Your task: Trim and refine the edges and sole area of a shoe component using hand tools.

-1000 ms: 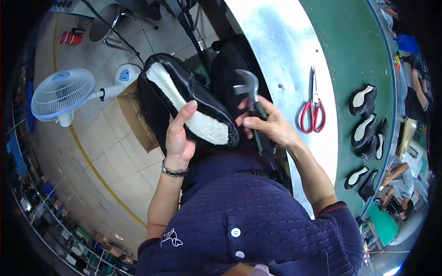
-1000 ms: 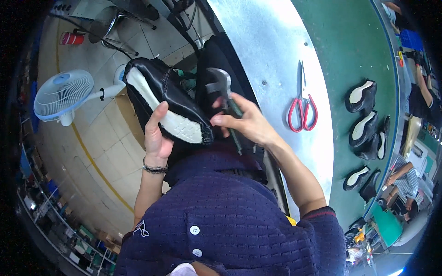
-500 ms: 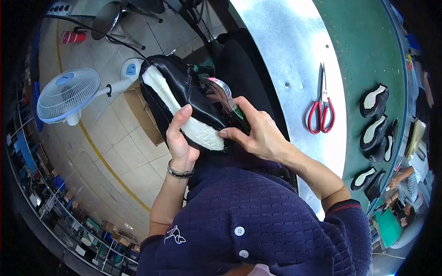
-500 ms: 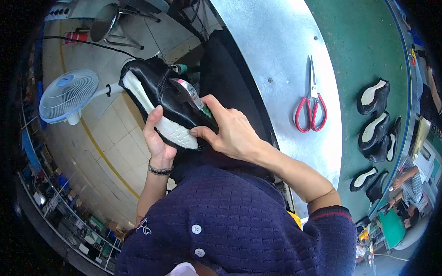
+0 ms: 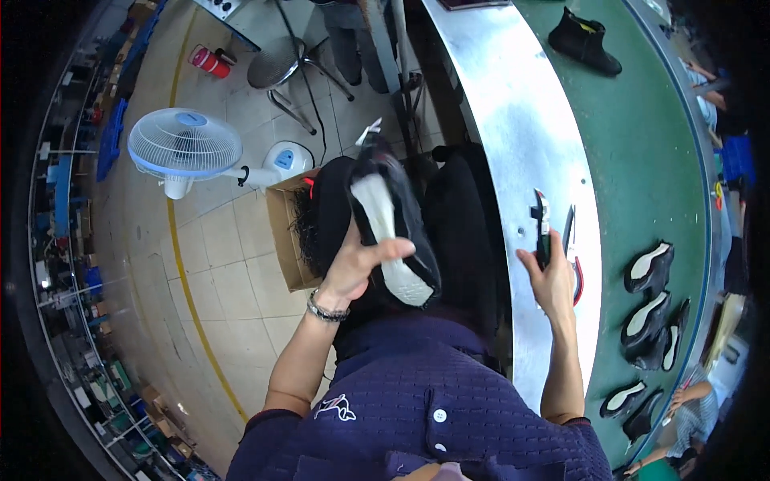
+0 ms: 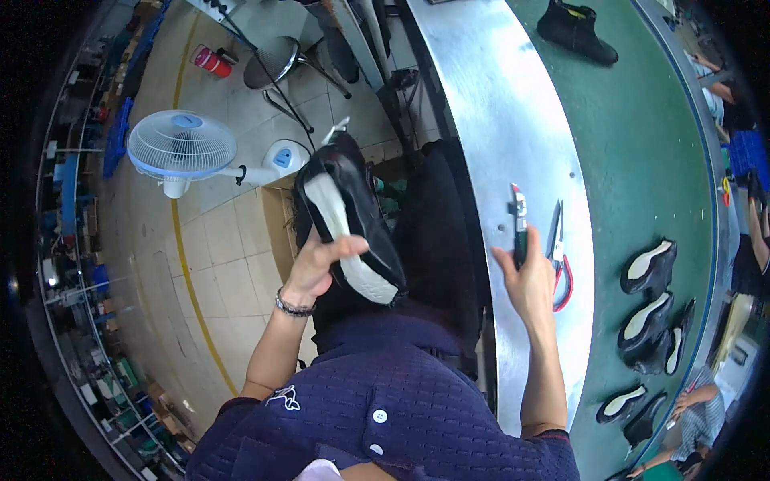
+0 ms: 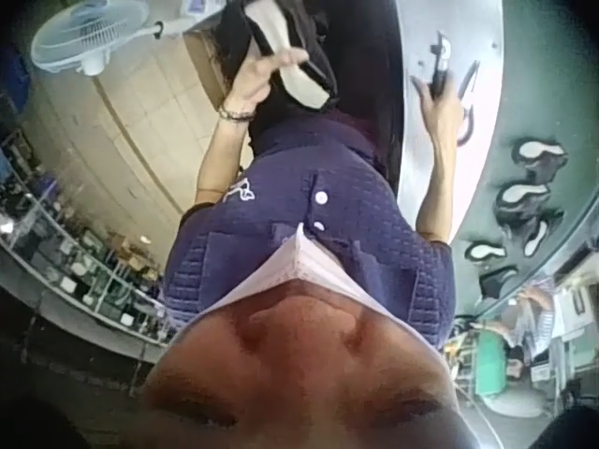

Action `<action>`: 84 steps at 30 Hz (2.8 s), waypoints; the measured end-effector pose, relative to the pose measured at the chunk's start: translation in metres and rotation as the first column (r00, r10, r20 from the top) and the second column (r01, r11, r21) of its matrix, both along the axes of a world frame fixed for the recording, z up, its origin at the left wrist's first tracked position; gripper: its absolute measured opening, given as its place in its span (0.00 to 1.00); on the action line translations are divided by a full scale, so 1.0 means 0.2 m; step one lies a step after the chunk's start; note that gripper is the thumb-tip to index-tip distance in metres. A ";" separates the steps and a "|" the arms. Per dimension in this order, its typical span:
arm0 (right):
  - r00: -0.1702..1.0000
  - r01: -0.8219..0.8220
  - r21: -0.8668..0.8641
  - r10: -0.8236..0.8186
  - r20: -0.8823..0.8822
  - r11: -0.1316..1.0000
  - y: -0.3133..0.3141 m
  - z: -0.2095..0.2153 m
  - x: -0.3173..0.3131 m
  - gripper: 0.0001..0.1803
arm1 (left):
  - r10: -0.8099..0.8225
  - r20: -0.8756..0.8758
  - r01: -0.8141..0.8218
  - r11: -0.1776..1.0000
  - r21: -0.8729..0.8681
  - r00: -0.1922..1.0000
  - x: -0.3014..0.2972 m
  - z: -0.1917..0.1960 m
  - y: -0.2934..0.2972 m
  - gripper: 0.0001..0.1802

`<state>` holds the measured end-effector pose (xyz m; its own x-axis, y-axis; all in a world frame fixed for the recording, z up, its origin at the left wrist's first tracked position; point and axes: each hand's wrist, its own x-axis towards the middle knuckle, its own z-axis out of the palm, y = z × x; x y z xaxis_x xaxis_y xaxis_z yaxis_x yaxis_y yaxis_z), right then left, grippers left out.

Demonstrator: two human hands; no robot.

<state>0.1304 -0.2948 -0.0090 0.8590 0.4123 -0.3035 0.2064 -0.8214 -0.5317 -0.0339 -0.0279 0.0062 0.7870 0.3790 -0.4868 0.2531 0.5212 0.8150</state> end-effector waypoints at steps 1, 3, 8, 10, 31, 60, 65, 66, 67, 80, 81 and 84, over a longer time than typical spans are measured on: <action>0.996 -0.006 -0.075 0.013 0.092 0.997 -0.04 -0.03 0.03 0.32 | -0.071 0.083 0.061 0.991 0.117 0.994 0.00 0.00 -0.01 0.58; 0.988 -0.018 -0.111 0.035 0.147 0.994 -0.08 -0.08 0.07 0.31 | -0.095 0.113 0.080 0.988 0.131 0.989 0.02 0.01 -0.01 0.68; 0.954 -0.045 -0.207 0.103 0.282 0.977 -0.06 -0.14 0.15 0.29 | -0.309 0.244 0.102 0.786 0.610 0.919 0.05 -0.05 0.03 0.75; 0.936 -0.054 -0.241 0.133 0.325 0.969 -0.06 -0.18 0.15 0.30 | -0.333 0.246 0.111 0.769 0.629 0.910 0.05 -0.07 0.02 0.74; 0.909 0.415 0.805 -0.154 -0.387 0.423 0.03 0.08 0.06 0.50 | -0.576 0.408 0.490 0.818 0.302 0.709 0.67 0.11 -0.28 0.52; 0.914 0.241 0.613 -0.388 0.118 0.752 0.64 -0.08 1.89 0.19 | -0.446 -0.040 0.448 0.888 0.106 0.894 0.33 0.02 0.11 0.32; 0.989 0.008 0.800 -0.125 0.085 0.600 0.38 0.51 1.30 0.14 | -0.473 0.004 0.422 0.791 0.443 0.881 0.35 0.08 0.17 0.37; 0.988 0.020 0.797 -0.133 0.076 0.604 0.38 0.58 1.18 0.14 | -0.488 0.010 0.416 0.754 0.509 0.873 0.40 0.13 0.16 0.42; 0.997 0.026 0.804 -0.074 0.023 0.594 0.40 0.65 1.06 0.14 | -0.511 0.021 0.398 0.694 0.600 0.859 0.45 0.17 0.15 0.45; 0.867 0.171 0.758 0.268 -0.419 0.630 0.62 0.29 0.23 0.18 | -0.444 0.299 0.358 0.884 0.302 0.845 0.07 -0.12 -0.04 0.70; 0.919 0.141 0.743 0.192 -0.343 0.654 0.59 0.23 0.22 0.18 | -0.432 0.289 0.344 0.887 0.308 0.854 0.03 -0.14 -0.03 0.70; 0.994 -0.060 0.299 0.030 0.105 0.952 0.40 0.03 0.21 0.19 | -0.351 0.279 0.231 0.894 0.384 0.894 -0.05 -0.17 0.00 0.69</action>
